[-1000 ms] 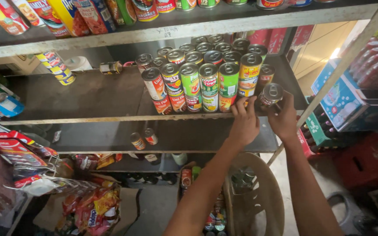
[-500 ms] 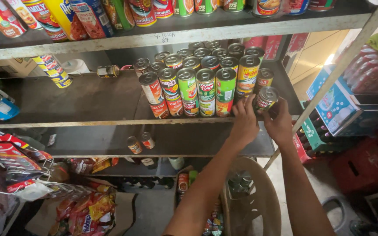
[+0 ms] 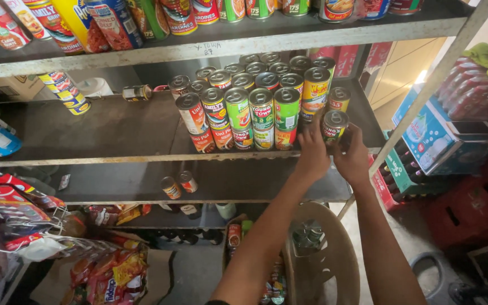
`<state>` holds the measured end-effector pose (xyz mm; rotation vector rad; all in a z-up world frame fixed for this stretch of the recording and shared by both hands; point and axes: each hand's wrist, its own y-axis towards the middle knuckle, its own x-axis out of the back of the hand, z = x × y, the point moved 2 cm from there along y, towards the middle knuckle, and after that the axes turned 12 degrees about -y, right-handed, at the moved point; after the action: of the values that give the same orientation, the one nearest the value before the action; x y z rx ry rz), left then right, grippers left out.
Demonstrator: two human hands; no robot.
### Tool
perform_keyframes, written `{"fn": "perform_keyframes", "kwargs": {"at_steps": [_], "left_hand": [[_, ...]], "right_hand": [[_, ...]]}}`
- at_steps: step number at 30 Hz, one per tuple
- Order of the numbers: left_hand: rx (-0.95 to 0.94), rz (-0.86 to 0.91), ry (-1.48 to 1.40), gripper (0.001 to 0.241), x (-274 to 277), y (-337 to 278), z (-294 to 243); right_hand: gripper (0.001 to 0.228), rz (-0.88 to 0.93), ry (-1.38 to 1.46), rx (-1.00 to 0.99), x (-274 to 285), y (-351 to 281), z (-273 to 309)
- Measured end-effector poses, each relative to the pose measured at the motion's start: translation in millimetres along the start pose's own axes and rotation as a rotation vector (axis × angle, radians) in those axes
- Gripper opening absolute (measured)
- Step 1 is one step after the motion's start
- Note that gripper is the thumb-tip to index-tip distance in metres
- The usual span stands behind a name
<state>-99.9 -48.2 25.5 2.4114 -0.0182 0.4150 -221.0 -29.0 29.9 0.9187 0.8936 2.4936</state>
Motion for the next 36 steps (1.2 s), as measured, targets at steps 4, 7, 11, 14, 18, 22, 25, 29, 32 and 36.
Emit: {"fn": "perform_keyframes", "kwargs": {"at_steps": [4,7,11,14,18,22,25,29,32,36], "left_hand": [[-0.069,-0.027,0.054,0.099,15.3,-46.0,-9.7],[-0.113,-0.007,0.189,0.085,14.6,-76.1,3.1],[-0.009,-0.013,0.157,0.086,32.6,-81.4,1.4],[-0.060,-0.008,0.158,0.085,48.3,-79.2,0.4],[-0.070,0.047,0.170,0.084,59.5,-82.3,-5.7],[-0.152,0.045,0.261,0.084,48.6,-94.5,17.3],[-0.107,0.045,0.203,0.090,48.6,-123.0,26.0],[0.104,0.188,0.138,0.089,46.4,-205.3,62.0],[0.394,0.393,0.249,0.089,38.7,-301.8,114.1],[0.986,0.705,0.275,0.077,49.5,-430.0,151.2]], "right_hand": [[0.054,0.008,-0.034,0.005,-6.0,1.9,2.1],[0.057,0.024,-0.098,0.034,-17.0,-2.8,9.0],[0.064,0.057,-0.055,0.077,-38.1,-2.2,13.5],[0.071,0.052,-0.174,0.059,-55.4,-2.2,-2.4],[0.076,0.033,-0.332,0.043,-64.5,-4.1,-15.7],[0.077,0.106,-0.234,-0.029,-50.5,-1.6,2.7],[0.073,0.076,-0.178,0.056,-40.4,-19.1,20.7],[0.065,-0.137,-0.078,0.174,-49.2,-75.9,33.9],[0.059,-0.071,-0.038,0.087,-73.2,-151.1,24.1],[0.050,0.298,-0.022,0.024,-106.5,-268.5,6.5]]}}
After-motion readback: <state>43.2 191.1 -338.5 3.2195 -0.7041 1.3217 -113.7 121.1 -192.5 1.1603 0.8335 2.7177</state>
